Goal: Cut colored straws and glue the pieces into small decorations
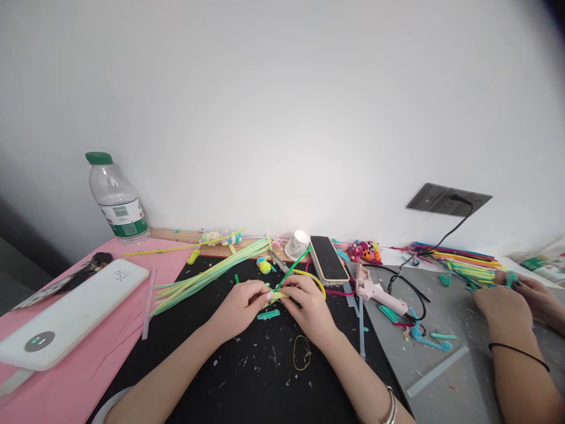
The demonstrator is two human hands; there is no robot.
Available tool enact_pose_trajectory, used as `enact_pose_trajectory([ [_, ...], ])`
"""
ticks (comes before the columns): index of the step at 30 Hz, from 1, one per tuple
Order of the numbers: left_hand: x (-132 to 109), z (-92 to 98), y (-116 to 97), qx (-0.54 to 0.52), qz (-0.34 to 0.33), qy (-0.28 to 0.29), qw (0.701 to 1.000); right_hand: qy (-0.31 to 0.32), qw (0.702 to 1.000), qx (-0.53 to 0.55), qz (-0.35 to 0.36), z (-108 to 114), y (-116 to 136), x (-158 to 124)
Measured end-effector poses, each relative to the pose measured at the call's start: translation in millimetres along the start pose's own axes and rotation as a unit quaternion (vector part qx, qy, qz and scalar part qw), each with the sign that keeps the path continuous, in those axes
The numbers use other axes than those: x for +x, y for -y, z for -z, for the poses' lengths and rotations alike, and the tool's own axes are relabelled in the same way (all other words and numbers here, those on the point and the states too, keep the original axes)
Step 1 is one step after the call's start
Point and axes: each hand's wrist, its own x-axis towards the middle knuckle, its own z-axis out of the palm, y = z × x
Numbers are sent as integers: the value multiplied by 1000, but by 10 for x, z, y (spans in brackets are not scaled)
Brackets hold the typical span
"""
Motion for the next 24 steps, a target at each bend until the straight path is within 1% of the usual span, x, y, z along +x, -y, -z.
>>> enact_pose_trajectory([
  [10,-4,26,-39,-3,-8,17,1000,-5,1000,-5,6,15,4,10],
  [16,-18,39,-36,8,-1,-4,1000,-4,1000,6,-3,6,-8,5],
  [18,-29,34,-23,22,-3,-3,1000,-3,1000,7,-5,-3,-14,-5],
  [24,-51,15,26,93,-83,-4,992,22,1000,10,-14,-15,-11,-19],
])
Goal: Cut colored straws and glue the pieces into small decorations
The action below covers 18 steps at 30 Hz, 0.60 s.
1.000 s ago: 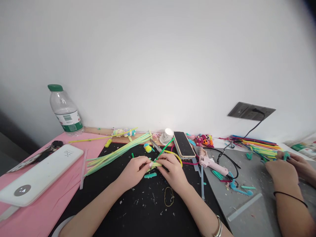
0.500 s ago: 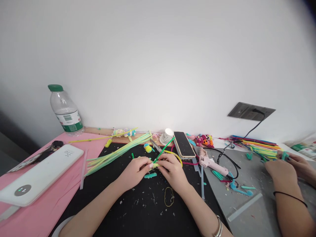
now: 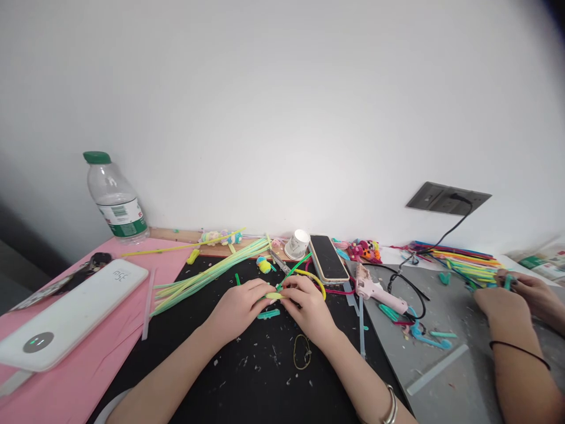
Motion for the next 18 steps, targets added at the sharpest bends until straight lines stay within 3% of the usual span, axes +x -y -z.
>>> enact_pose_trajectory([
  [5,12,14,6,44,-31,12,998,14,1000,4,-3,4,8,4],
  [18,6,-16,38,45,-18,5,999,13,999,34,-18,-11,-10,-1],
])
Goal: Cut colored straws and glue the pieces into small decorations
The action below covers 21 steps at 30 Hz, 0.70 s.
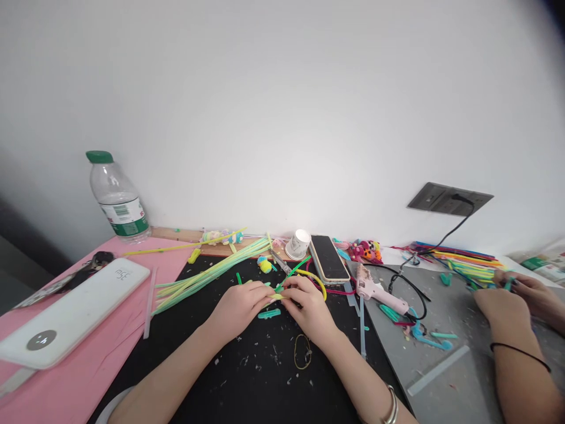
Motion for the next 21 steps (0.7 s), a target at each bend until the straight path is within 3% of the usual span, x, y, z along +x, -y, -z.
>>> enact_pose_trajectory([
  [21,-5,15,-26,-43,45,9,998,-9,997,54,-46,32,37,-5],
])
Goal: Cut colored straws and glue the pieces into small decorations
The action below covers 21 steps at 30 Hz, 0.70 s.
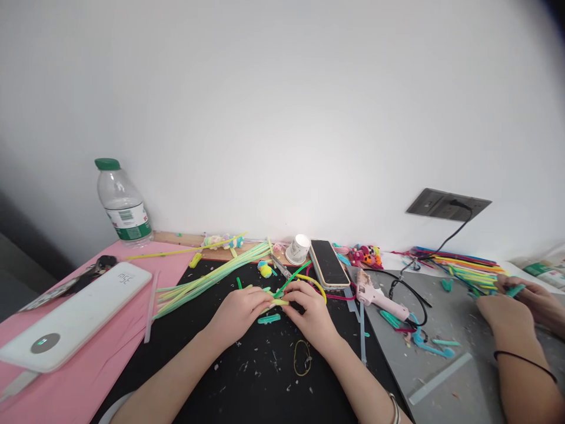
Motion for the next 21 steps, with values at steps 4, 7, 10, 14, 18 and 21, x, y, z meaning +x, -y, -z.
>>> enact_pose_trajectory([
  [4,7,0,20,4,3,-2,1000,-4,1000,14,-4,8,0,0],
  [7,14,-4,24,10,0,-1,1000,-5,1000,21,-7,8,1,8],
  [10,14,-4,13,11,-4,-2,1000,-7,1000,25,-10,9,-1,15],
  [14,6,6,3,8,0,-8,1000,-9,999,29,-11,14,-6,17],
  [18,-2,15,3,12,-2,-10,1000,-9,999,32,-8,17,-4,20],
  [21,-5,20,-2,16,-7,-11,1000,-8,999,34,-7,15,0,25],
])
